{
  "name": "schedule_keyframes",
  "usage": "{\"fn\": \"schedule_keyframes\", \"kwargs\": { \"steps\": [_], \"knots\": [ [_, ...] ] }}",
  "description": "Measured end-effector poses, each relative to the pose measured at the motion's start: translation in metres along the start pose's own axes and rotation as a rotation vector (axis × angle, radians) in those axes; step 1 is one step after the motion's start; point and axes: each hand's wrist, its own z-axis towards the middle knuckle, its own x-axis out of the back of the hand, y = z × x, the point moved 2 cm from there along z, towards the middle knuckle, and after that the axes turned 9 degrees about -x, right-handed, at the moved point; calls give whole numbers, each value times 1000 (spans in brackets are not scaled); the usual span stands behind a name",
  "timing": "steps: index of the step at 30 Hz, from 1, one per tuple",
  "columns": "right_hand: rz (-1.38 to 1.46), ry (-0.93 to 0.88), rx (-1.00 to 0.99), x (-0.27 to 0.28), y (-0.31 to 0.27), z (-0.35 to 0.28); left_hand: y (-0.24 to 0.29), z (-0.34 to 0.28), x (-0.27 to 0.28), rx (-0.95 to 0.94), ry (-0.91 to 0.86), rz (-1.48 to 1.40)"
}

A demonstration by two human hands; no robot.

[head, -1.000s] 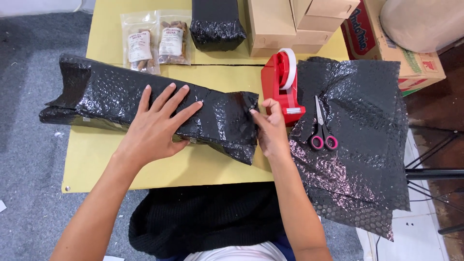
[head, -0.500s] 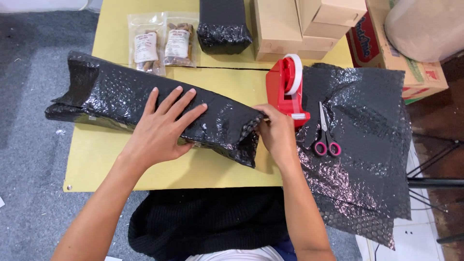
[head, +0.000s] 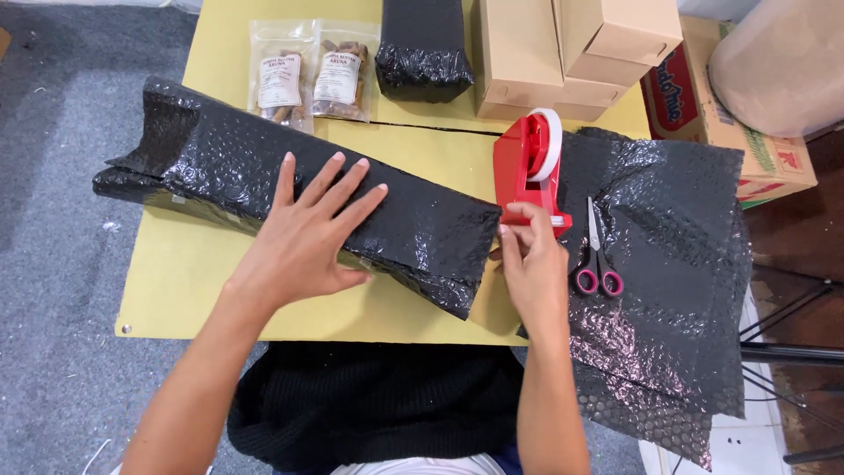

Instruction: Wrapping a long rectangular box with black bubble wrap and securing the ends with adhesive tape.

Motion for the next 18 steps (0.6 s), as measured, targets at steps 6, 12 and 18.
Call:
{"fn": "schedule_keyframes", "kwargs": {
  "steps": [6,12,18],
  "knots": [
    [302,-50,-34,-44,76,7,42,-1,-19,-25,393,-79],
    [547,-2,29,-42,65,22,104,16,-51,41,685,-141],
    [658,135,6,-45,96,33,122,-1,-60,82,853,-267]
  ]
}}
